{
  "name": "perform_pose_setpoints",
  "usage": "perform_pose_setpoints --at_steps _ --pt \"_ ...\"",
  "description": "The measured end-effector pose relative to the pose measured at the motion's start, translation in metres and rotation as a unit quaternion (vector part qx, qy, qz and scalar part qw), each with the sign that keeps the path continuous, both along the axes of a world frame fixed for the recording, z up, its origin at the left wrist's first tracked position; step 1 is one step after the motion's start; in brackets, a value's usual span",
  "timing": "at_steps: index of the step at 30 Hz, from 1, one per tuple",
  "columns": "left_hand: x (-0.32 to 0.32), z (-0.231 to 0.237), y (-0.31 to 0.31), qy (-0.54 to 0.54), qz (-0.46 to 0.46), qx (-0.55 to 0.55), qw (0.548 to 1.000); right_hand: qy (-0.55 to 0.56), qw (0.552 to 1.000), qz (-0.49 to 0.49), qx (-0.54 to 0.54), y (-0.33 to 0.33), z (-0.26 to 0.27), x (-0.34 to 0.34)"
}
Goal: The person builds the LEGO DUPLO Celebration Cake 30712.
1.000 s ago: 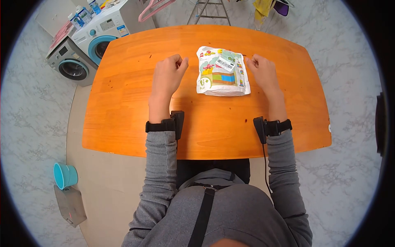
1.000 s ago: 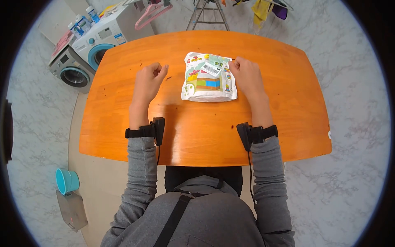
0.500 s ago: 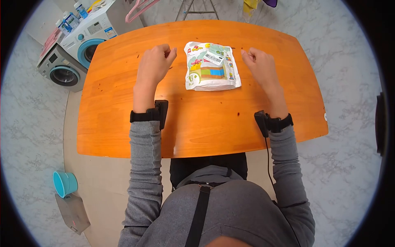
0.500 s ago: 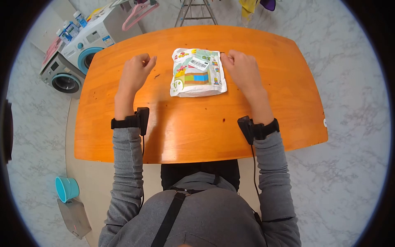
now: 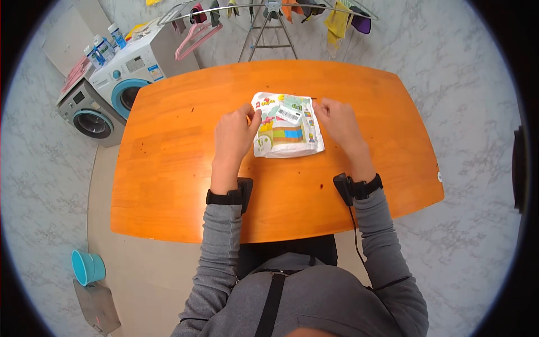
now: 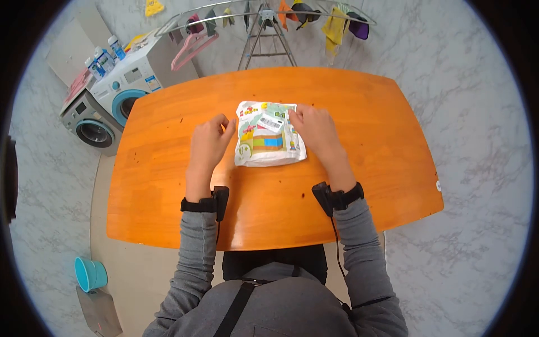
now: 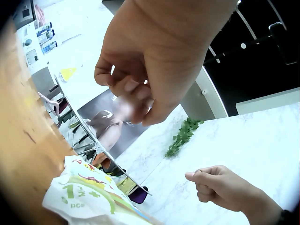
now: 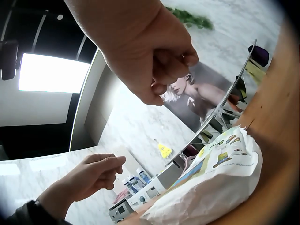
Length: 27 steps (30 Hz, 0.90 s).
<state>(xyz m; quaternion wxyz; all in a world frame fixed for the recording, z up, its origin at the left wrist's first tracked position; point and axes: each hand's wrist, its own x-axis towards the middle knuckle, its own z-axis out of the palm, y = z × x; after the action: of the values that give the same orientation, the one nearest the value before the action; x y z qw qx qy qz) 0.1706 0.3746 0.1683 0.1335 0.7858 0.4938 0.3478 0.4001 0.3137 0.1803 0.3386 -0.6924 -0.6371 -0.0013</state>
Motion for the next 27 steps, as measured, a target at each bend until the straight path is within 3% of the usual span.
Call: perform_pose_setpoints --at_steps 7,9,11,18,22,27 --pt "0.008 -0.001 -0.001 -0.016 -0.042 -0.011 0.999 -0.025 0.999 0.041 -0.027 0.002 -0.003 -0.006" --pt "0.011 -0.007 0.001 0.007 -0.078 0.045 0.996 -0.034 0.997 0.052 -0.039 0.003 -0.006 -0.007" --pt "0.011 -0.004 0.003 0.02 -0.079 0.048 0.995 -0.046 0.994 0.095 -0.021 0.004 -0.008 -0.005" --pt "0.018 -0.011 0.021 0.05 -0.054 0.022 0.997 -0.072 0.991 0.105 -0.051 0.011 -0.01 -0.006" --pt "0.018 -0.016 0.03 0.052 0.021 0.04 0.998 -0.061 0.994 0.023 -0.084 0.019 -0.016 0.0" --pt "0.016 -0.025 0.056 0.101 0.023 0.061 0.993 -0.106 0.986 -0.033 -0.121 0.039 -0.024 0.016"
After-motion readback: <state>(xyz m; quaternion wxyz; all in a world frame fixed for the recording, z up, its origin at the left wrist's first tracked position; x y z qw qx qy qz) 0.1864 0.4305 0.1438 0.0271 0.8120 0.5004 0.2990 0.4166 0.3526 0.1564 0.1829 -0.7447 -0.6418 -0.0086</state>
